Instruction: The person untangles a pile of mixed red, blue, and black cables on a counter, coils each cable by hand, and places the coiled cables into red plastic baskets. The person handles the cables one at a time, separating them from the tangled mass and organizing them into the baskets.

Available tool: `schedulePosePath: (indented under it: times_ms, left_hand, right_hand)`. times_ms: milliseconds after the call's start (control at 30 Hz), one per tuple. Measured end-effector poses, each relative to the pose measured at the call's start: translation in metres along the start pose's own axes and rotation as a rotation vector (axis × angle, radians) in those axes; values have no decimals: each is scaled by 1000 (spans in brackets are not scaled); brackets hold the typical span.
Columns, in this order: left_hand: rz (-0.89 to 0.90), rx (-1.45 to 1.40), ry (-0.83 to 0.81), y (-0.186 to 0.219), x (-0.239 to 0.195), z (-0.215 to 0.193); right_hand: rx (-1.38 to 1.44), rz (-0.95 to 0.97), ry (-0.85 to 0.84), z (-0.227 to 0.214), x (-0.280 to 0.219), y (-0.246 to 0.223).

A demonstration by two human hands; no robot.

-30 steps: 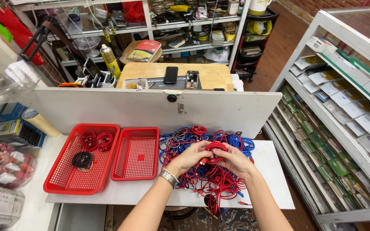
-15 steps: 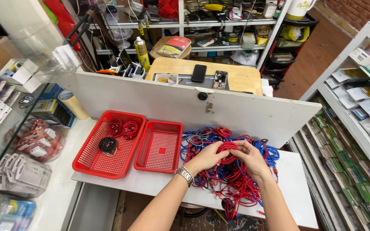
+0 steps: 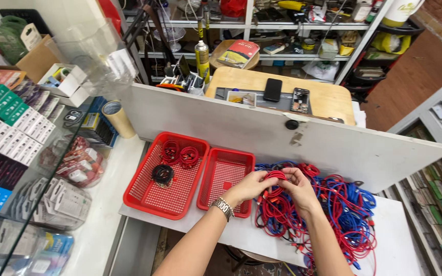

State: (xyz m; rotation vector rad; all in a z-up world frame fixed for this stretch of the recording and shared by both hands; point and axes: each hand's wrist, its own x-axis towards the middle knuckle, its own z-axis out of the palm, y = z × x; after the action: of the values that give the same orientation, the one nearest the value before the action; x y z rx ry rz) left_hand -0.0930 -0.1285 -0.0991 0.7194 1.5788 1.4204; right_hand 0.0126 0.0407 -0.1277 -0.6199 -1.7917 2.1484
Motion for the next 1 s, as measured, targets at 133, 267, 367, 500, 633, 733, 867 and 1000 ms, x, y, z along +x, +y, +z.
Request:
schedulePosePath:
  times_ms: [133, 267, 367, 500, 633, 733, 867, 1000]
  left_hand:
    - [76, 221, 151, -1, -13, -31]
    - [51, 475, 180, 2, -15, -66]
    - [97, 620, 256, -3, -13, -81]
    - [35, 496, 363, -20, -13, -109]
    - [75, -186, 397, -43, -20, -142]
    - [156, -362, 605, -66, -35, -171]
    - [52, -401, 918, -96, -58, -217]
    - [-40, -299, 1196, -119, -61, -262]
  right_hand:
    - [-101, 11, 3, 28, 8, 0]
    - [-97, 1, 46, 72, 11, 4]
    - [-334, -65, 87, 97, 14, 4]
    - [-280, -22, -55, 113, 29, 2]
    - [-121, 60, -37, 141, 53, 21]
    - [-38, 114, -2, 180, 81, 48]
    - [-121, 122, -81, 255, 124, 87]
    - [-249, 140, -126, 319, 164, 112]
